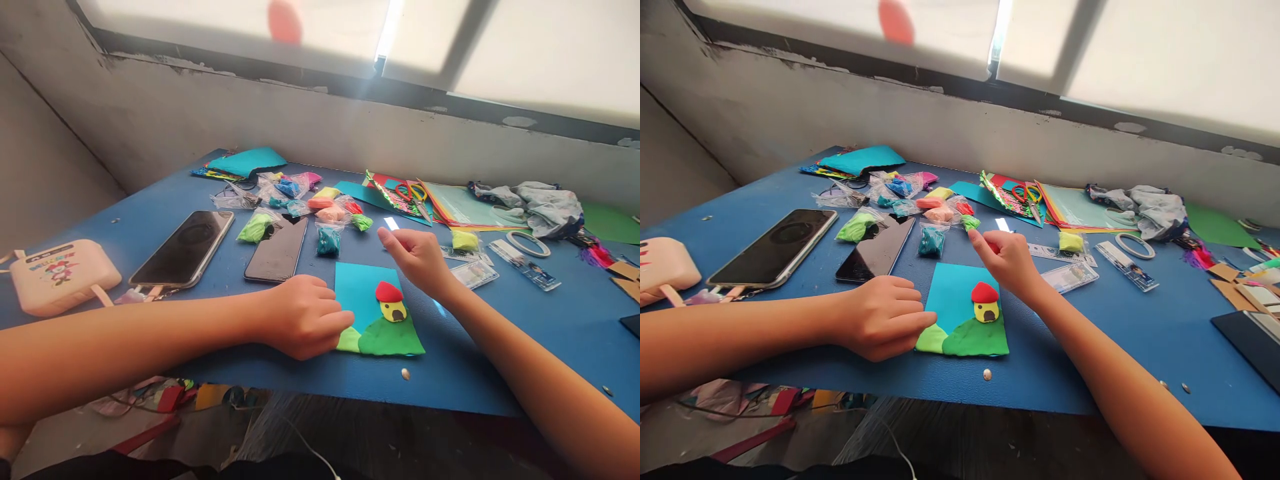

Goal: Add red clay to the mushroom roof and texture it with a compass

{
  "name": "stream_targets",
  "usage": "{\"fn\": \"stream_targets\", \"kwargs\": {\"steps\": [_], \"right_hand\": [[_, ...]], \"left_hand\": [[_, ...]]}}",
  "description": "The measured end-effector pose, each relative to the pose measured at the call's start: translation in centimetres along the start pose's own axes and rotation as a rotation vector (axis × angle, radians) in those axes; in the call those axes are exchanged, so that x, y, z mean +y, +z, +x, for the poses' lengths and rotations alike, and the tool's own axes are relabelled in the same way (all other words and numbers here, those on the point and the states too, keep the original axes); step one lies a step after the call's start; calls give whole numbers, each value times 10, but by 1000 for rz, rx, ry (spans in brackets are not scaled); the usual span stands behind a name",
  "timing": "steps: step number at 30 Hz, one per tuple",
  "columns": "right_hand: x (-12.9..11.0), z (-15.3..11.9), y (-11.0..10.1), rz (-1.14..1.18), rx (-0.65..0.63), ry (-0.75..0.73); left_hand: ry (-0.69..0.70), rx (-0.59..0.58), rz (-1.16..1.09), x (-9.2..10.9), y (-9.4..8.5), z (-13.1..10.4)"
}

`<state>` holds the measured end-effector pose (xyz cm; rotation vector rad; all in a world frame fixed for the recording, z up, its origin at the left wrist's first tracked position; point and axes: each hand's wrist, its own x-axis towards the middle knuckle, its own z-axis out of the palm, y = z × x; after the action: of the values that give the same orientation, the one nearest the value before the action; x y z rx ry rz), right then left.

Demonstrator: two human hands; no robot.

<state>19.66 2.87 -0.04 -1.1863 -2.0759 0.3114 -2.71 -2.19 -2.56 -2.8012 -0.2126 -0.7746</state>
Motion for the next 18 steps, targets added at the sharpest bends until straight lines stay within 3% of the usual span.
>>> {"fn": "stream_targets", "kwargs": {"steps": [3,9,15,18], "right_hand": [[1,1,3,138,48,98],[-3,3,3,369,-2,280],[-9,8,-1,676,-305,445],[-9,8,-2,799,-379,510]], "left_hand": [[2,-5,-1,0,0,0],[6,3,17,-1,0,-1],[8,-17,19,-2,0,-1],[4,-18,11,-2,0,-1]]}}
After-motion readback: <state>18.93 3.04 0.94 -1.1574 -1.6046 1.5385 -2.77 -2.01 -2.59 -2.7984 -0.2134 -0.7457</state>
